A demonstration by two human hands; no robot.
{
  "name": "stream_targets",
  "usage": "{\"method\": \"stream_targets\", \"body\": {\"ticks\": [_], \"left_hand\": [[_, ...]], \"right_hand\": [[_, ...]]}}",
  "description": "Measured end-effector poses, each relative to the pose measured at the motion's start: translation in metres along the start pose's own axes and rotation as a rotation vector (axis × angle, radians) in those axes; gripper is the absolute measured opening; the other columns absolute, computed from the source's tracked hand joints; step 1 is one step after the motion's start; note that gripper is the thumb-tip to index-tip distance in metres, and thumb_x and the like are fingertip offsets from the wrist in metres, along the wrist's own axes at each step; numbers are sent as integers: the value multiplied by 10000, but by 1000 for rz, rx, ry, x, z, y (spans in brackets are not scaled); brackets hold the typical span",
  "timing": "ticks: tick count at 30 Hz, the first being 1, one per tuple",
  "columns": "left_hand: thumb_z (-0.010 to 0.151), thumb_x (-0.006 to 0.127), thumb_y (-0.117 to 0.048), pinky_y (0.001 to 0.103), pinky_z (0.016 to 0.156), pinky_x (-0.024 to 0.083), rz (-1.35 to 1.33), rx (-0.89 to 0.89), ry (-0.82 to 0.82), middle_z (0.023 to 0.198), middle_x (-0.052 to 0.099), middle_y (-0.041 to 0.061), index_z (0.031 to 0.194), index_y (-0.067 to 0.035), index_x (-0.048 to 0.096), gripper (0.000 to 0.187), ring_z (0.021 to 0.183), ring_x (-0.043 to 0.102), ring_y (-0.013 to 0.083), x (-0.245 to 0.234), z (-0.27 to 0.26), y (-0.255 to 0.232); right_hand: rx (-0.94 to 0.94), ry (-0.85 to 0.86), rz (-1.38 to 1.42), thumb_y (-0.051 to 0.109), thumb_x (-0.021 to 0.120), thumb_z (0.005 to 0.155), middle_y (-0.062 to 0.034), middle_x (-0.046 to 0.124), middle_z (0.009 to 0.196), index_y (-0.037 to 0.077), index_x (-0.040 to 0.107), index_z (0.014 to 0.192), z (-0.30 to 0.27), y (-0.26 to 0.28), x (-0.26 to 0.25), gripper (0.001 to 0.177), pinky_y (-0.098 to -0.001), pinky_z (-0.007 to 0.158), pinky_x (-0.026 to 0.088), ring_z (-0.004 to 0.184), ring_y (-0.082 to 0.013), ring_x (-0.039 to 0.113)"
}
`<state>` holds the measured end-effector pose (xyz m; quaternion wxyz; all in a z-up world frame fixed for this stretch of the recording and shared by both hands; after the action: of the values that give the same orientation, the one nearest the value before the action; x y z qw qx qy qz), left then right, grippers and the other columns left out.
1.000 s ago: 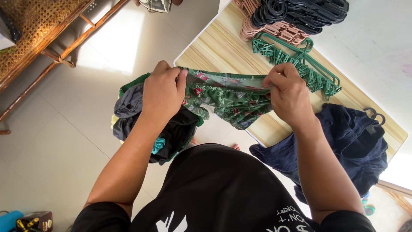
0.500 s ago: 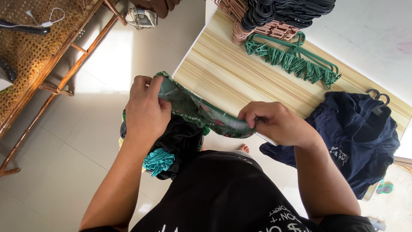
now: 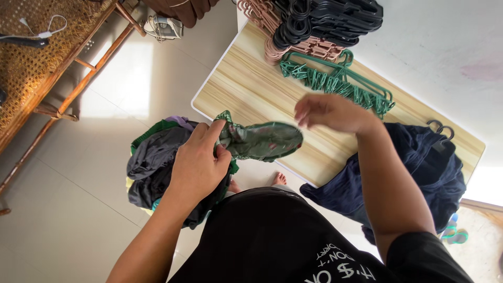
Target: The person picks up garments from a pile, unfolds them, and places them on plastic hangers. The person handles a black tank top, dark shorts, and a green patterned shirt, placing each on a hanger and setting them on a table.
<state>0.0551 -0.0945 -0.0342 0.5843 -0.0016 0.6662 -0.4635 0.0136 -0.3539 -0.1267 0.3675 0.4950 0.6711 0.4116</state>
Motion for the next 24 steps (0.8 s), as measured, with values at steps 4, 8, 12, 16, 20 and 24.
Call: {"method": "stream_targets", "body": {"ticks": [4, 8, 12, 16, 20, 24], "left_hand": [[823, 624, -75, 473, 621, 533, 52, -61, -2, 946, 603, 158, 1293, -35, 610, 472, 707, 654, 370, 2, 5, -20], [822, 618, -68, 492, 619, 524, 118, -102, -21, 960, 605, 168, 1274, -51, 635, 453, 716, 649, 398, -1, 7, -35], [785, 613, -54, 498, 628, 529, 129, -161, -76, 1038, 617, 178, 1268, -52, 641, 484, 714, 657, 402, -8, 5, -40], [789, 609, -52, 494, 647, 529, 149, -198, -113, 1044, 607, 181, 1267, -49, 641, 478, 727, 660, 396, -14, 0, -44], [789, 614, -50, 494, 658, 527, 163, -209, -137, 1037, 602, 182, 1270, -47, 641, 482, 738, 656, 399, -15, -2, -48], [784, 608, -40, 498, 659, 528, 156, -225, -127, 1054, 601, 187, 1276, -49, 632, 492, 738, 660, 403, -12, -1, -46]], "right_hand": [[-60, -638, -513, 79, 612, 1002, -82, 728, 924, 75, 699, 1043, 29, -8, -140, 97, -336, 750, 542, 865, -203, 686], [-437, -938, -949, 49, 692, 962, -156, 701, 1207, 60, 725, 1207, 62, 13, -213, 248, -458, 974, 495, 1130, -347, 627], [-362, -915, -1180, 102, 713, 954, -137, 665, 1304, 76, 725, 1292, 97, -8, -248, 340, -558, 936, 359, 1190, -356, 540], [-207, -832, -1250, 160, 729, 1001, -131, 662, 1231, 127, 772, 1217, 116, -26, -268, 223, -569, 949, 322, 1167, -350, 529], [-220, -849, -1208, 155, 737, 993, -121, 675, 1164, 144, 810, 1126, 117, -24, -277, 152, -552, 968, 320, 1124, -347, 533], [-559, -972, -1103, 15, 682, 954, -106, 720, 1101, 84, 798, 1090, 87, 17, -269, 192, -495, 855, 433, 1020, -325, 639]]}}
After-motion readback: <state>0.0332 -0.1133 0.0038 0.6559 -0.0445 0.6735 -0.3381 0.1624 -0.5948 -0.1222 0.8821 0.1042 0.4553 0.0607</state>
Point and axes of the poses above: each hand's wrist, its own z-axis towards the middle knuckle, its own x-axis out of the palm, y = z × x, the point moved 10 cm from there along z, towards the middle knuckle
